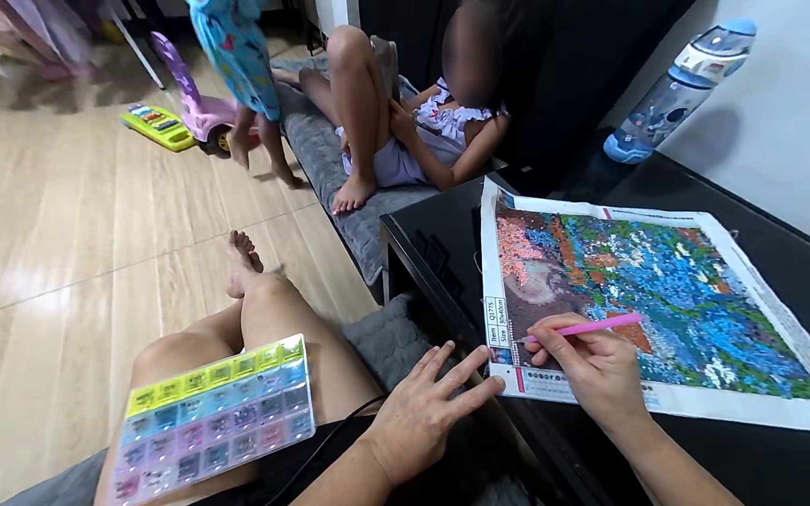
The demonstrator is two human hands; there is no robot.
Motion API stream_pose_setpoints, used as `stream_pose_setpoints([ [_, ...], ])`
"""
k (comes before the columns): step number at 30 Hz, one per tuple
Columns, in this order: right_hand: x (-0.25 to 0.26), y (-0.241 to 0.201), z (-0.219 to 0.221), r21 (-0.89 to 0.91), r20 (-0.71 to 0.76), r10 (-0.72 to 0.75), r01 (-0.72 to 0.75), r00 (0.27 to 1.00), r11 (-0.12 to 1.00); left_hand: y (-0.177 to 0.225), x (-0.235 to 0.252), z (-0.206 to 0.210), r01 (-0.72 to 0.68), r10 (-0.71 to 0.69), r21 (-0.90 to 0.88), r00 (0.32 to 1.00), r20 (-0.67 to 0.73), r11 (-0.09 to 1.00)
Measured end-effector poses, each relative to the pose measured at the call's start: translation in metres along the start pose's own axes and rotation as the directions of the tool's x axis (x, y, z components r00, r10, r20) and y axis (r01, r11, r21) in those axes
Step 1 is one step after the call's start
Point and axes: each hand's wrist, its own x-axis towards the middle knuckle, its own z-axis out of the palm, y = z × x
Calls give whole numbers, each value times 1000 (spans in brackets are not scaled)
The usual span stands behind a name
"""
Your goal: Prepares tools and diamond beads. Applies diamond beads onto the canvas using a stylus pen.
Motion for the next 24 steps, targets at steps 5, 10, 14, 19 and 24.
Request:
stream_pose_setpoints([
  [5,4,-8,-8,2,-62,37,-37,997,999,0,-1,-1,1,-1,-6,1000,8,1000],
  [10,1,-7,-10,-53,-37,48,-50,998,997,0,1,-2,0,0,5,1000,11,1000],
  [14,0,-3,-13,-99,-20,-5,3,1000,995,-1,0,-2,-4,4,7,1000,10,1000],
  [19,-1,-1,-15,-121,-12,-31,29,999,992,-1,0,-3,-5,5,5,1000,12,1000],
  [24,-2,-1,-15,-130,-3,-44,43,999,991,-1,0,-4,-10,10,1,1000,19,1000],
])
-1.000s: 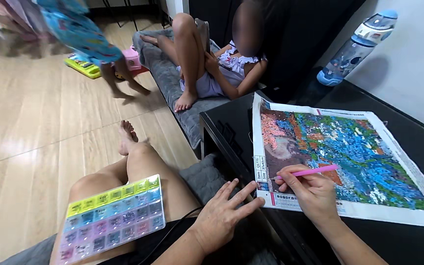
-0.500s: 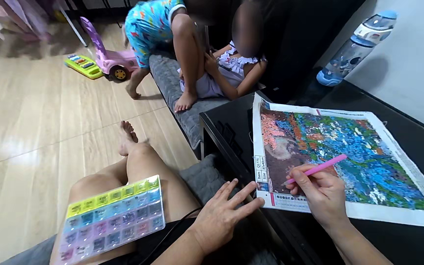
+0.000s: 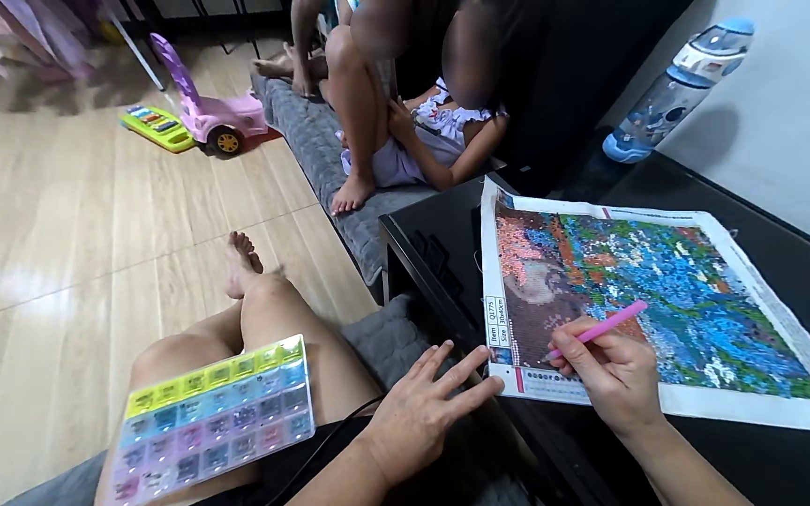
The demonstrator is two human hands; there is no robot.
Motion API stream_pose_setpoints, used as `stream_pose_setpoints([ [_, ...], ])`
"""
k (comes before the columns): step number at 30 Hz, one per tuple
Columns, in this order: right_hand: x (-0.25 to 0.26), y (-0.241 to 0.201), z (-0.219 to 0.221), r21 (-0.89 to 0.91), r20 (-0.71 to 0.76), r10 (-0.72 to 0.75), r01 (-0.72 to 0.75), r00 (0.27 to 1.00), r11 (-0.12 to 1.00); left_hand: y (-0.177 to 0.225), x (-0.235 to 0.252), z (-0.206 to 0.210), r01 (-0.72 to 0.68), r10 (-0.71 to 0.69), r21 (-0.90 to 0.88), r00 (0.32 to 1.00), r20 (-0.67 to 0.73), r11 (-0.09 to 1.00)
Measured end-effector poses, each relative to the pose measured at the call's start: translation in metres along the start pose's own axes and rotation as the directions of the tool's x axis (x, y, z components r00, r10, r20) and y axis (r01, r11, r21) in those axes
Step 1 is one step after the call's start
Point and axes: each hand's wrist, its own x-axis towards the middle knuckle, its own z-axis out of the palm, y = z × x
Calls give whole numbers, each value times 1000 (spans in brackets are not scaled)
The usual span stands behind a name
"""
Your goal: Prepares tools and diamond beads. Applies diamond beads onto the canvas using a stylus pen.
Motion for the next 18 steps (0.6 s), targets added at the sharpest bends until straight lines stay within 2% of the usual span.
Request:
stream_pose_setpoints([
  [12,0,5,1,-12,21,-46,47,999,999,1,0,0,7,-7,3,1000,6,1000],
  [18,0,2,1,14,29,1,-1,1000,1000,0,0,2,8,-8,2,1000,-2,1000],
])
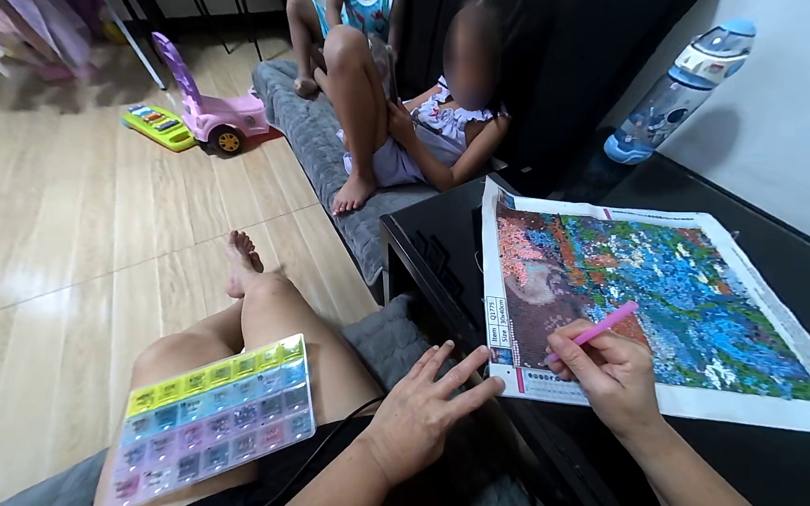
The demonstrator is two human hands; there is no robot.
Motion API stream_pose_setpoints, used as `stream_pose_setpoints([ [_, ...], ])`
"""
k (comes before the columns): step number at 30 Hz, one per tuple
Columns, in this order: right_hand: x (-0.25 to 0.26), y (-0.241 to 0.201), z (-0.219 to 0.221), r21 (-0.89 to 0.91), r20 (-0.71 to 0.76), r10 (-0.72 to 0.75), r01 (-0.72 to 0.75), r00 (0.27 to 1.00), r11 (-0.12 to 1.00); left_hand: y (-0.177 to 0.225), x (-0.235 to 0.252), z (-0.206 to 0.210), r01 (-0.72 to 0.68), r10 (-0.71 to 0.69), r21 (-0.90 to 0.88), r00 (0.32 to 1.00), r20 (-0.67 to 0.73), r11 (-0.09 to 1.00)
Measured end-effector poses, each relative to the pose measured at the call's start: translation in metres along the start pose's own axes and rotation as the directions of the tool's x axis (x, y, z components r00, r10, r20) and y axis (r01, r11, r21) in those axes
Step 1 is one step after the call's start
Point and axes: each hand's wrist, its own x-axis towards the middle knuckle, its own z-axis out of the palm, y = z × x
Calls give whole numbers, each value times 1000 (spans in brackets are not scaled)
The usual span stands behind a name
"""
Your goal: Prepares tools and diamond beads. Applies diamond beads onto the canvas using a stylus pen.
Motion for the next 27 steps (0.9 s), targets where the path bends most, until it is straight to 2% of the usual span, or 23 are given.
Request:
stream_pose_setpoints([
  [6,-1,-4,0,37,8,73,-73,997,997,0,0,0,-4,4,6,1000,-6,1000],
  [16,0,-1,1,-11,-20,0,-1,1000,1000,1,0,-1,0,0,5,1000,5,1000],
  [27,0,-2,1,-17,-4,23,-23,1000,1000,0,0,1,0,0,-6,1000,-13,1000],
])
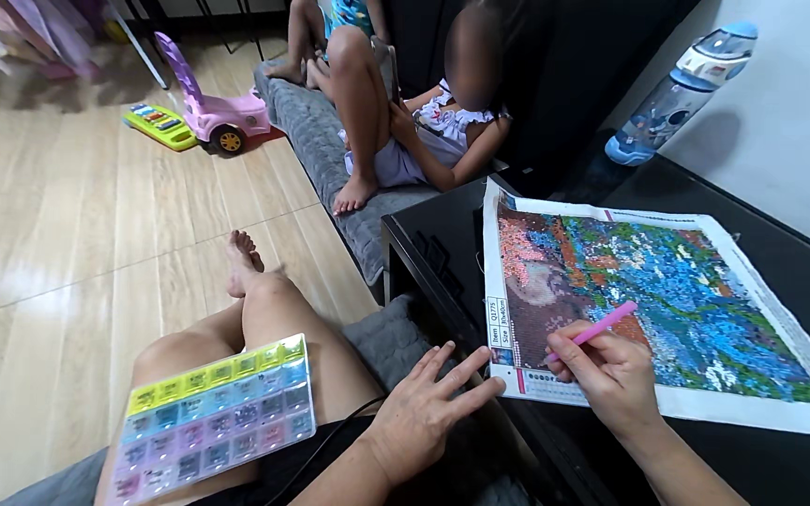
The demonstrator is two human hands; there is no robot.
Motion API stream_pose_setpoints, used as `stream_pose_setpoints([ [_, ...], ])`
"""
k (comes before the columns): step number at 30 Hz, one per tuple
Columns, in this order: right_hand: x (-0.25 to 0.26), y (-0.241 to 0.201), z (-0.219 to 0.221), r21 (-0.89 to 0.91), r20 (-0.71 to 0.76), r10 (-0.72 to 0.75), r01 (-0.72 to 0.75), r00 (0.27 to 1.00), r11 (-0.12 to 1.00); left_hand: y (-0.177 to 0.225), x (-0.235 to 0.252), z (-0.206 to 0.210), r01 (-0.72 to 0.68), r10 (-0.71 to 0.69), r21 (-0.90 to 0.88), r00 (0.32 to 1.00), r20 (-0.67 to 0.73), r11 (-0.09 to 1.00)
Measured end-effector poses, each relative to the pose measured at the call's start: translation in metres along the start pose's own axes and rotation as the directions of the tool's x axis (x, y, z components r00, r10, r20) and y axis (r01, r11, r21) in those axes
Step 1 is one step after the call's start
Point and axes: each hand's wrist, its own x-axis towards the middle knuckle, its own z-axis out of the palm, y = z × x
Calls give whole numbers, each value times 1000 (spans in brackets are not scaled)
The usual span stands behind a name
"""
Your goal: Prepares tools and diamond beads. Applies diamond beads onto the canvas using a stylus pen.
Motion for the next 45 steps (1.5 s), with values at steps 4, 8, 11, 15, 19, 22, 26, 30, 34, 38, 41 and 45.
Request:
stream_pose_setpoints([
  [4,1,-3,-1,8,14,67,-67,998,998,0,0,0,1,-1,-1,1000,-5,1000],
  [8,1,-5,-1,17,22,103,-103,994,995,0,0,0,4,-4,-2,1000,-4,1000],
  [11,0,-6,-1,27,30,119,-120,992,992,0,0,0,3,-3,3,1000,5,1000],
  [15,0,-7,-1,34,48,133,-134,990,990,0,0,-1,5,-5,2,1000,5,1000],
  [19,-3,-9,1,46,96,127,-132,987,990,0,0,-1,6,-6,5,1000,4,1000],
  [22,-3,-13,3,90,110,155,-165,982,982,-1,0,0,0,-1,6,1000,3,1000],
  [26,-2,-17,2,165,104,215,-230,971,959,0,0,0,-1,0,11,1000,5,1000],
  [30,1,-15,3,247,21,202,-201,979,948,0,1,-2,2,-2,-14,1000,14,1000],
  [34,5,-13,8,230,-44,150,-136,988,964,0,3,-3,-5,5,-16,1000,4,1000],
  [38,4,-11,12,188,-49,113,-102,992,977,1,3,-3,-3,3,-19,1000,1,1000],
  [41,4,-9,12,174,-58,92,-80,994,981,1,3,-3,-1,1,-29,1000,2,1000],
  [45,4,-7,13,167,-62,81,-69,995,983,0,3,-3,-7,7,-18,1000,-1,1000],
])
